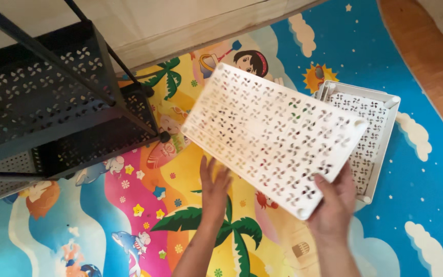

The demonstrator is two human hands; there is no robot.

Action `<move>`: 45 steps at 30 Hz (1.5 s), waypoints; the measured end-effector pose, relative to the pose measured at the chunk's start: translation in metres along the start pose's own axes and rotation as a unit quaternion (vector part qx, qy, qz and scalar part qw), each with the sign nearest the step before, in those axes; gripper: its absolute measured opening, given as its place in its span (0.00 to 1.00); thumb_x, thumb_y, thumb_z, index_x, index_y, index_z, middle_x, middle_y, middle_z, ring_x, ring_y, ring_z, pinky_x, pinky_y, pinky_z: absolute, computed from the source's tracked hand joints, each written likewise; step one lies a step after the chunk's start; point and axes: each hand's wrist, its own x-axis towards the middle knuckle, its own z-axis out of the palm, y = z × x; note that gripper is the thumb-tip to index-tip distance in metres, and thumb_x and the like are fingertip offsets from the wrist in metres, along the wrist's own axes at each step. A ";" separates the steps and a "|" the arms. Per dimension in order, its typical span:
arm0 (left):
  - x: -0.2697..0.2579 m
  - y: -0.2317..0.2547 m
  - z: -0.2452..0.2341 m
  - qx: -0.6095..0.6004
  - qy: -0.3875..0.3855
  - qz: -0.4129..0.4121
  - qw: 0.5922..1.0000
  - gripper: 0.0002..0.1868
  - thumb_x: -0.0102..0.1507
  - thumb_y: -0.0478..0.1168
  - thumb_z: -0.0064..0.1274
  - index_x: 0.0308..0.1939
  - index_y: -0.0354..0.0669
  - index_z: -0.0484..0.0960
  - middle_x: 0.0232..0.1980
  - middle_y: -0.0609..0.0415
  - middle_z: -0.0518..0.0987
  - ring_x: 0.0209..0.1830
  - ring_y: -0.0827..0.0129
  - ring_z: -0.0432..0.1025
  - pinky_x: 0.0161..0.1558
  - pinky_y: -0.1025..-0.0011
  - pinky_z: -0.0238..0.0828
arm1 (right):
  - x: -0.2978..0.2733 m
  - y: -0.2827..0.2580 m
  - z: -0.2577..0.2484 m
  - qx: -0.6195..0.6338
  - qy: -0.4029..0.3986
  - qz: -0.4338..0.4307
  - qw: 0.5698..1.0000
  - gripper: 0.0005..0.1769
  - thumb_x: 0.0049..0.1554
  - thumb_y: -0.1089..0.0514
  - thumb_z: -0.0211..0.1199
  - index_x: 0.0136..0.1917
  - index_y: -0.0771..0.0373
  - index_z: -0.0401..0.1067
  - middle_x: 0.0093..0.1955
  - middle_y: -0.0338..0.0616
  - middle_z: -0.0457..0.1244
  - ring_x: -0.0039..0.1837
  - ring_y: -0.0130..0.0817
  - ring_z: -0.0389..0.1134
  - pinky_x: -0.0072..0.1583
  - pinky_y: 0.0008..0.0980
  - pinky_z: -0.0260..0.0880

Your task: The person assembles a three-tiered black plastic storage rack by inserting four vertical poles into the corners of perforated trays and securing them with small black connectors. They then handle white trays and white poles, attaching black feet to the white trays.

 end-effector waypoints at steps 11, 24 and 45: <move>0.021 0.039 -0.034 -0.012 0.059 0.188 0.980 0.34 0.64 0.37 0.58 0.71 0.36 0.61 0.63 0.49 0.76 0.60 0.66 0.73 0.61 0.68 0.70 | -0.053 0.173 -0.076 -0.010 -0.075 0.302 0.950 0.32 0.60 0.59 0.54 0.77 0.58 0.55 0.73 0.41 0.59 0.69 0.33 0.63 0.65 0.37 0.68; 0.004 0.067 -0.095 0.215 0.149 0.323 0.909 0.33 0.61 0.34 0.66 0.63 0.33 0.62 0.59 0.45 0.75 0.55 0.69 0.73 0.58 0.70 0.72 | 0.055 0.216 -0.035 -0.520 -0.191 -0.012 0.833 0.21 0.61 0.54 0.61 0.65 0.64 0.69 0.55 0.52 0.68 0.55 0.47 0.72 0.55 0.43 0.73; -0.015 0.029 -0.124 0.139 0.206 0.177 0.952 0.28 0.59 0.35 0.65 0.57 0.32 0.67 0.49 0.46 0.79 0.46 0.69 0.74 0.48 0.71 0.73 | 0.108 0.265 -0.002 -0.591 -0.172 -0.026 0.788 0.20 0.63 0.59 0.65 0.66 0.63 0.67 0.59 0.49 0.66 0.58 0.50 0.72 0.56 0.42 0.71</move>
